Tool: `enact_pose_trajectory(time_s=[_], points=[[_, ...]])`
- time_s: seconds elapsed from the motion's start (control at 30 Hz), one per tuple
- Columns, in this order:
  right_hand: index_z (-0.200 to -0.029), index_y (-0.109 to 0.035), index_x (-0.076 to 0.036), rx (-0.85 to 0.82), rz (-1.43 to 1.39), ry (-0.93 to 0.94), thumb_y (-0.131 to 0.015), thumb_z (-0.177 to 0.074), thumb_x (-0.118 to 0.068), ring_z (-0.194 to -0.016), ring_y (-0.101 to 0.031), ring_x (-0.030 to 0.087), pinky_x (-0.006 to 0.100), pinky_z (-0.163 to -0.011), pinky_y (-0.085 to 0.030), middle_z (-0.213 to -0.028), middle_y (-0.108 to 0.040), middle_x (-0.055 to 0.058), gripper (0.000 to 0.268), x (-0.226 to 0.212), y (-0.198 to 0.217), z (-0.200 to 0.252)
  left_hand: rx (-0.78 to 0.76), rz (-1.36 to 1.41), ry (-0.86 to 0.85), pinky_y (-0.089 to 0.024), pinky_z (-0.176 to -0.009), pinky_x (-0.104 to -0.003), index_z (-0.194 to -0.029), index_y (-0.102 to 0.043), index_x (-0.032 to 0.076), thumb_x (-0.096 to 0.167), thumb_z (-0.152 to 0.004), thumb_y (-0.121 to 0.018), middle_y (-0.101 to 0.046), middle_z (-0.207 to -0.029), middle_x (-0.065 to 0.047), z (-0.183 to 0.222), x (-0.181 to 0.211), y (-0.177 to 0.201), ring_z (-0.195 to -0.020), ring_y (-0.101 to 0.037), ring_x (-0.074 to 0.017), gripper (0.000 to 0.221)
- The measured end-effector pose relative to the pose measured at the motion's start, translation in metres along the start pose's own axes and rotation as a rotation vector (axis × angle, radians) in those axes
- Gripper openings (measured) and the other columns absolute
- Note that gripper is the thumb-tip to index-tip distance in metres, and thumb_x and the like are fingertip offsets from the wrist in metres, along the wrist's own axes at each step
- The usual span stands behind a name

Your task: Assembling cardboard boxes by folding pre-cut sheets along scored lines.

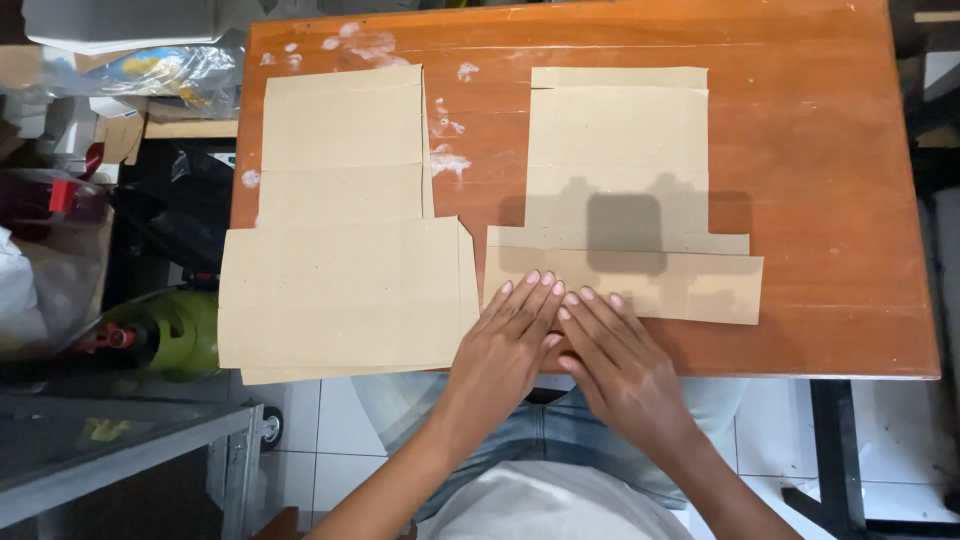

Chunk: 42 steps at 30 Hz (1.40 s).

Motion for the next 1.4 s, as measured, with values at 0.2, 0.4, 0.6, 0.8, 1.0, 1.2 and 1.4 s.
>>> enact_pose_trajectory(time_s=[0.2, 0.4, 0.6, 0.8, 1.0, 1.2, 1.4], points=[[-0.138, -0.063, -0.002, -0.104, 0.082, -0.054, -0.065, -0.098, -0.036, -0.142, -0.051, 0.027, 0.043, -0.123, -0.033, -0.143, -0.064, 0.015, 0.053, -0.006, -0.016, 0.003, -0.040, -0.026, 0.025, -0.023, -0.126, -0.041, -0.150, -0.050, 0.005, 0.026, -0.107, -0.051, -0.054, -0.152, -0.015, 0.002, -0.001, -0.003, -0.147, -0.043, -0.0248, 0.048], [-0.152, -0.053, -0.009, -0.208, 0.127, -0.083, -0.057, -0.101, -0.042, -0.133, -0.059, 0.018, 0.038, -0.121, -0.038, -0.128, -0.072, 0.007, 0.061, 0.019, -0.014, 0.004, -0.029, -0.033, 0.035, -0.021, -0.127, -0.043, -0.152, -0.048, 0.009, 0.028, -0.107, -0.051, -0.053, -0.154, -0.011, 0.003, -0.005, -0.004, -0.148, -0.041, -0.0219, 0.049], [-0.146, -0.057, -0.007, -0.264, 0.109, -0.099, -0.055, -0.101, -0.043, -0.128, -0.063, 0.019, 0.037, -0.120, -0.039, -0.125, -0.074, 0.009, 0.058, 0.030, -0.001, 0.007, -0.037, -0.002, 0.069, -0.019, -0.127, -0.044, -0.151, -0.051, 0.012, 0.029, -0.107, -0.051, -0.053, -0.154, -0.007, 0.004, -0.006, -0.001, -0.148, -0.042, -0.0193, 0.048], [-0.151, -0.055, -0.012, -0.307, 0.107, -0.249, -0.055, -0.102, -0.034, -0.127, -0.062, 0.014, 0.030, -0.123, -0.035, -0.136, -0.069, -0.001, 0.054, 0.062, 0.005, 0.031, -0.040, 0.006, 0.090, -0.019, -0.127, -0.047, -0.152, -0.051, 0.014, 0.027, -0.106, -0.052, -0.053, -0.154, -0.006, 0.004, -0.006, -0.001, -0.148, -0.042, -0.0195, 0.048], [-0.156, -0.041, -0.007, -0.359, -0.003, -0.338, -0.044, -0.106, -0.017, -0.124, -0.063, 0.017, 0.044, -0.125, -0.035, -0.135, -0.069, -0.004, 0.050, 0.087, 0.021, 0.051, 0.057, -0.165, 0.013, -0.028, -0.126, -0.044, -0.152, -0.050, 0.014, 0.023, -0.109, -0.055, -0.056, -0.153, 0.002, 0.005, -0.001, 0.011, -0.145, -0.048, -0.0168, 0.045], [-0.150, -0.043, -0.011, -0.468, -0.268, -0.578, -0.047, -0.102, -0.022, -0.143, -0.048, 0.025, 0.044, -0.126, -0.028, -0.144, -0.063, -0.005, 0.050, 0.099, 0.023, 0.046, 0.010, -0.207, 0.043, -0.023, -0.128, -0.048, -0.148, -0.049, -0.002, 0.036, -0.104, -0.053, -0.052, -0.153, -0.015, -0.007, 0.028, -0.018, -0.148, -0.041, -0.0304, 0.058], [-0.149, -0.045, -0.015, -0.530, -0.104, -0.566, -0.044, -0.103, -0.028, -0.144, -0.050, 0.027, 0.050, -0.101, -0.052, -0.147, -0.062, -0.007, 0.048, 0.107, 0.018, 0.051, 0.055, -0.242, -0.066, -0.022, -0.132, -0.046, -0.148, -0.054, 0.002, 0.047, -0.106, -0.048, -0.054, -0.155, -0.010, -0.024, 0.079, -0.045, -0.153, -0.037, -0.0260, 0.062]])
Point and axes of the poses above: each hand's wrist, its own z-axis away from the middle knuckle, its own y-axis out of the back of the hand, x = y × z, the point moved 9 cm from there along -z, towards the middle knuckle
